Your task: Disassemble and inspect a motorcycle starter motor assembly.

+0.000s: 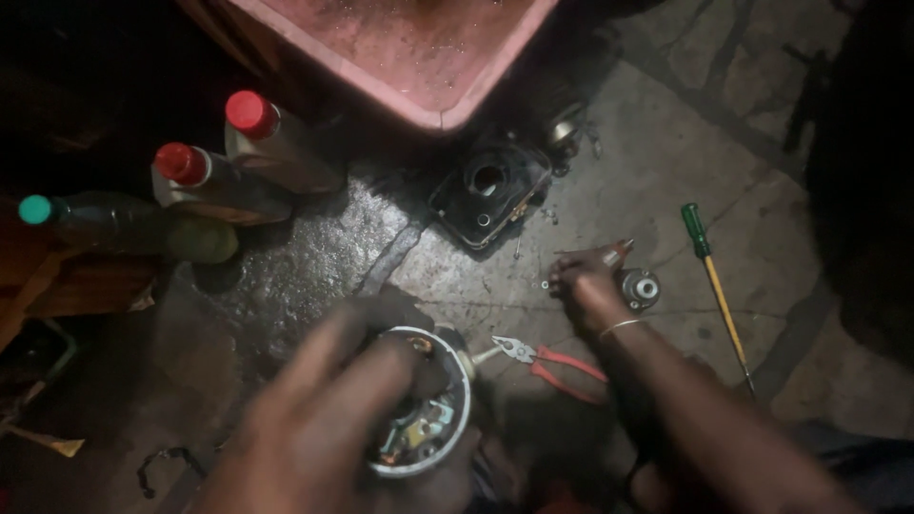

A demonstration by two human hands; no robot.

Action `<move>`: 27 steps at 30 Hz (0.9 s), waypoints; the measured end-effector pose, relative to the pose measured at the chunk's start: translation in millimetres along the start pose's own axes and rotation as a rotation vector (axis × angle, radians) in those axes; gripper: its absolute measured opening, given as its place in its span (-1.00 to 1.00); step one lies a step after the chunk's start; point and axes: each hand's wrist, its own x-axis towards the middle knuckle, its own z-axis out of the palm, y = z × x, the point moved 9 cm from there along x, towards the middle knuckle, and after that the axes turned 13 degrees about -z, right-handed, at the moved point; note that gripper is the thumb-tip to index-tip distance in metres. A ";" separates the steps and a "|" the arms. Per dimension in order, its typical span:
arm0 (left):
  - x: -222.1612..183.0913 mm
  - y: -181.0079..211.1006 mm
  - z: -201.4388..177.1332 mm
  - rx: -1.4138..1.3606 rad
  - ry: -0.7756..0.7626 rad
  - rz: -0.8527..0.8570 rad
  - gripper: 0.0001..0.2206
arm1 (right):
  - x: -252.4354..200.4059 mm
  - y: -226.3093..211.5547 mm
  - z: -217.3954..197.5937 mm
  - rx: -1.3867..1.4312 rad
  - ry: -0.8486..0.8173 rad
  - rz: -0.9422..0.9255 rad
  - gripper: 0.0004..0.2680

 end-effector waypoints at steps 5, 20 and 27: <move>0.5 -5.7 1.7 -0.024 -0.065 -0.054 -0.65 | -22.5 -39.2 54.0 -0.971 -0.403 -0.485 -0.92; -1.0 14.7 -6.9 0.080 0.032 0.006 -0.59 | -1.8 -27.2 58.6 -1.519 -0.533 -0.126 -0.81; 1.7 20.9 -17.2 -0.033 0.086 -0.025 -0.64 | -0.8 -34.5 78.3 -1.210 -0.828 0.055 -0.78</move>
